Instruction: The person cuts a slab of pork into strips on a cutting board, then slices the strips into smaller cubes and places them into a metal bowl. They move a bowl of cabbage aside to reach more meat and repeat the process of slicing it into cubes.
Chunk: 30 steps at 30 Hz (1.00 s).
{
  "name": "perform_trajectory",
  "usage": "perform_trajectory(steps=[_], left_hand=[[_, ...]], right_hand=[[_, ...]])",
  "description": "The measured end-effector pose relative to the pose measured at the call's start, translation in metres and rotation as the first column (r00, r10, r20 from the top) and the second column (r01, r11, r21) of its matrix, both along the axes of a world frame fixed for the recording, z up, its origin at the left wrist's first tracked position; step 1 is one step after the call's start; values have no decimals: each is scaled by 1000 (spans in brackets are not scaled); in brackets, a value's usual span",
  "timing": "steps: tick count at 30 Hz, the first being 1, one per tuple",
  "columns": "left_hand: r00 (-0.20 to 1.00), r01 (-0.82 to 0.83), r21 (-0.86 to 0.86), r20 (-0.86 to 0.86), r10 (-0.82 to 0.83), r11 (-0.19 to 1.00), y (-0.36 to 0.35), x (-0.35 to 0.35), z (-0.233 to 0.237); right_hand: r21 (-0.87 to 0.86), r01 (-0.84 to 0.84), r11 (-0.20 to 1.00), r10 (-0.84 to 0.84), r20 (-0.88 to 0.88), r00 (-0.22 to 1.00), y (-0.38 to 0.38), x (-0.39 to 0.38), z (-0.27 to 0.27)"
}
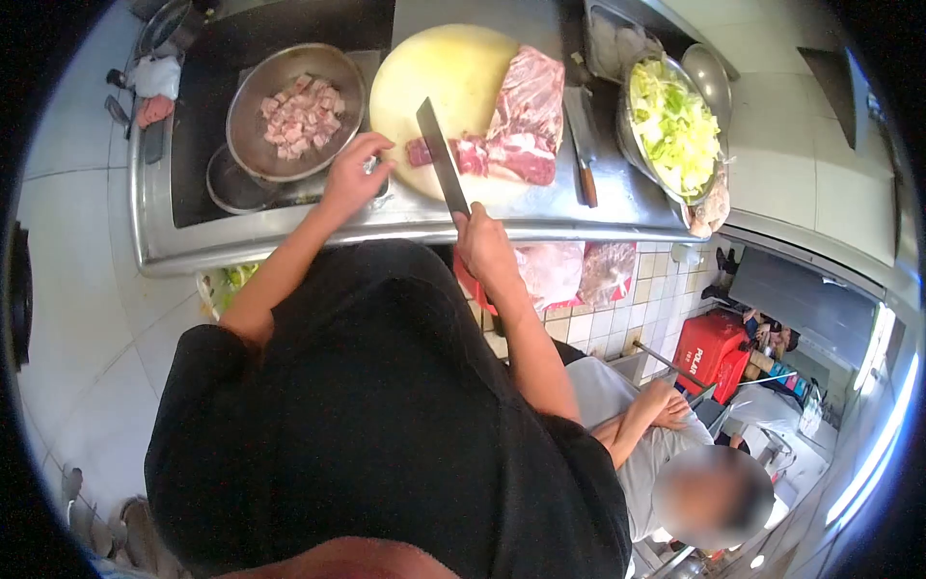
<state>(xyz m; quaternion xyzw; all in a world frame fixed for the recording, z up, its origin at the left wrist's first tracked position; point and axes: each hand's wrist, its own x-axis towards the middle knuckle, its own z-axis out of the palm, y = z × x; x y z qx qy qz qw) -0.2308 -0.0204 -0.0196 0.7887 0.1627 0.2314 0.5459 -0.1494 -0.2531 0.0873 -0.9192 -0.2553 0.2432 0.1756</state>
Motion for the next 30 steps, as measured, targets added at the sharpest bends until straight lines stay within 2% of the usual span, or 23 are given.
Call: perform_trajectory(steps=[3, 6, 9, 10, 12, 14, 15, 18, 19, 21, 24, 27, 28, 29, 30], left_hand=[[995, 66, 263, 56, -83, 963, -6, 31, -2], [996, 92, 351, -17, -92, 932, -11, 34, -14], [997, 61, 349, 28, -76, 935, -16, 34, -18], [997, 73, 350, 12, -82, 934, -14, 35, -20], [996, 83, 348, -21, -81, 934, -8, 36, -22], [988, 146, 311, -5, -152, 939, 1, 30, -24], [982, 181, 294, 3, -191, 938, 4, 29, -20], [988, 146, 323, 5, -156, 935, 0, 27, -10], [984, 170, 388, -16, -178, 906, -3, 33, -6], [977, 208, 509, -60, -207, 835, -12, 48, 1], [944, 327, 515, -207, -255, 792, -12, 64, -5], [934, 292, 262, -282, -217, 920, -5, 65, 3], [931, 245, -26, -272, -243, 969, -1, 63, 7], [930, 177, -315, -256, -263, 932, 2, 60, 12], [933, 94, -575, -234, -274, 813, 6, 58, 15]], right_hand=[[43, -52, 998, 52, 6, 999, -5, 1, -16], [121, -19, 992, 19, 0, 1000, -9, -2, -24], [-5, 182, 983, -175, -313, 933, -4, 16, 14], [-136, 313, 940, -340, -461, 820, 15, 16, 67], [13, 202, 979, -200, -102, 975, -3, 15, 76], [68, 288, 955, -287, -26, 958, -9, 14, 91], [101, 320, 942, -320, -12, 947, -13, 17, 90], [295, 404, 866, -389, -112, 914, -12, 17, 103], [360, 352, 864, -369, -25, 929, -11, 15, 100], [390, 404, 828, -402, -91, 911, -11, 13, 100], [424, 415, 805, -402, -125, 907, -17, 12, 91], [422, 456, 783, -429, -164, 888, -30, 9, 77], [418, 482, 770, -447, -187, 875, -33, 6, 74], [404, 498, 767, -456, -202, 867, -35, 3, 72], [391, 511, 766, -463, -216, 860, -36, 1, 71]])
